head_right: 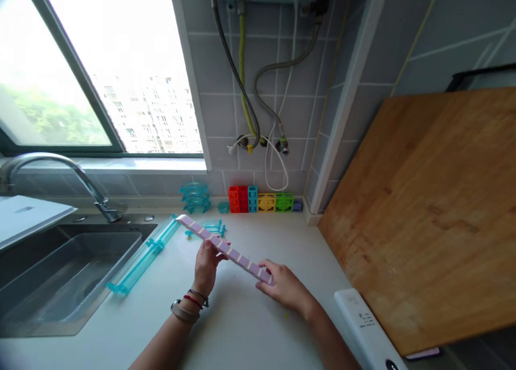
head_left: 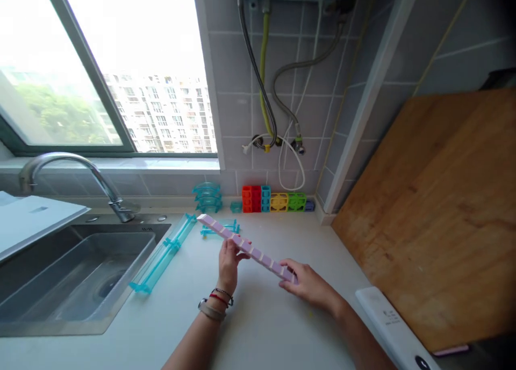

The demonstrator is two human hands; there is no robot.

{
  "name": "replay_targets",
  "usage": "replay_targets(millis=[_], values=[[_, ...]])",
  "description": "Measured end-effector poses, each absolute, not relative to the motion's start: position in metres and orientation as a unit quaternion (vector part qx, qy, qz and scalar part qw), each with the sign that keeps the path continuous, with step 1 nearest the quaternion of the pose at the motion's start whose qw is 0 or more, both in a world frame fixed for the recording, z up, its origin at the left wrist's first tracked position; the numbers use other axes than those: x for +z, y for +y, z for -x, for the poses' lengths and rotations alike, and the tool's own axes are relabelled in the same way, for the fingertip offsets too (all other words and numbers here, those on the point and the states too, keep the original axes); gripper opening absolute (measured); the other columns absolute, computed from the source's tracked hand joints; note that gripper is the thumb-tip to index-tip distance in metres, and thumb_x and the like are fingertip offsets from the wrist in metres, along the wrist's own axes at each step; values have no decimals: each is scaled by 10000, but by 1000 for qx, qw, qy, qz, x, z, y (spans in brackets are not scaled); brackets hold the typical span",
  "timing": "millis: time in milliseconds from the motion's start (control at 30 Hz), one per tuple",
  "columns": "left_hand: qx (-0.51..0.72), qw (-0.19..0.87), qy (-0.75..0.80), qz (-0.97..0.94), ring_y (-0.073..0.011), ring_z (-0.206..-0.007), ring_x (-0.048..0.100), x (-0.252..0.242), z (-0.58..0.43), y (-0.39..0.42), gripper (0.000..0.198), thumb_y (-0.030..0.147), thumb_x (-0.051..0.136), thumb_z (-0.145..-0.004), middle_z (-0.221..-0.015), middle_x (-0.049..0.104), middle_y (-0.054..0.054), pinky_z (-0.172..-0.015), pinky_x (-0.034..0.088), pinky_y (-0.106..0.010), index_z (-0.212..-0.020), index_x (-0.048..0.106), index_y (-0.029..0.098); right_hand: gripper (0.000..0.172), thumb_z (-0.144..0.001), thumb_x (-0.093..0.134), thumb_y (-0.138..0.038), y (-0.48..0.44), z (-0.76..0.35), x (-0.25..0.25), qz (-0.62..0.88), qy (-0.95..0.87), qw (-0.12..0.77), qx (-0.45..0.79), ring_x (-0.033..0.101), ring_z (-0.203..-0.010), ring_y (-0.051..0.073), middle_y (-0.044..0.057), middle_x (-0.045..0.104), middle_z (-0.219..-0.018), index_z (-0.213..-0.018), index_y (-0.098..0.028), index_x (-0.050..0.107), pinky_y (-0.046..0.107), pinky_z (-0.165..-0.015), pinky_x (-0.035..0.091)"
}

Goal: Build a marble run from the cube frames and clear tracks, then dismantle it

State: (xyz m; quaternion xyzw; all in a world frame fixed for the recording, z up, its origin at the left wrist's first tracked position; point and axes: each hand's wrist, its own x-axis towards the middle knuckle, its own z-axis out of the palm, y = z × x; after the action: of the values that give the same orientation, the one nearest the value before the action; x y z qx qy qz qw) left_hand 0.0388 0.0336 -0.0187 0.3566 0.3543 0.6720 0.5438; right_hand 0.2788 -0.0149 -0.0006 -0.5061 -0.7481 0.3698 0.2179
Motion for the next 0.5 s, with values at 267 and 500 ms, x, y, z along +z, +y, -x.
replay_targets(millis=[267, 500], values=[[604, 557, 421, -384, -180, -692, 714, -20, -43, 34, 540, 570, 635, -846, -998, 711, -103, -520, 517, -242, -1185, 552, 159, 252, -838, 690, -226, 72, -310, 15, 543, -784, 256, 160, 624, -911, 214, 69, 668, -995, -1086, -208, 727, 299, -833, 454], [561, 595, 447, -363, -99, -482, 599, -38, -48, 43, 499, 534, 728, -733, -737, 675, -16, -438, 430, -190, -1016, 586, 148, 323, -833, 729, -229, 173, -339, 21, 563, -788, 202, 149, 651, -942, 236, 86, 708, -1025, -1146, -158, 700, 349, -862, 501]])
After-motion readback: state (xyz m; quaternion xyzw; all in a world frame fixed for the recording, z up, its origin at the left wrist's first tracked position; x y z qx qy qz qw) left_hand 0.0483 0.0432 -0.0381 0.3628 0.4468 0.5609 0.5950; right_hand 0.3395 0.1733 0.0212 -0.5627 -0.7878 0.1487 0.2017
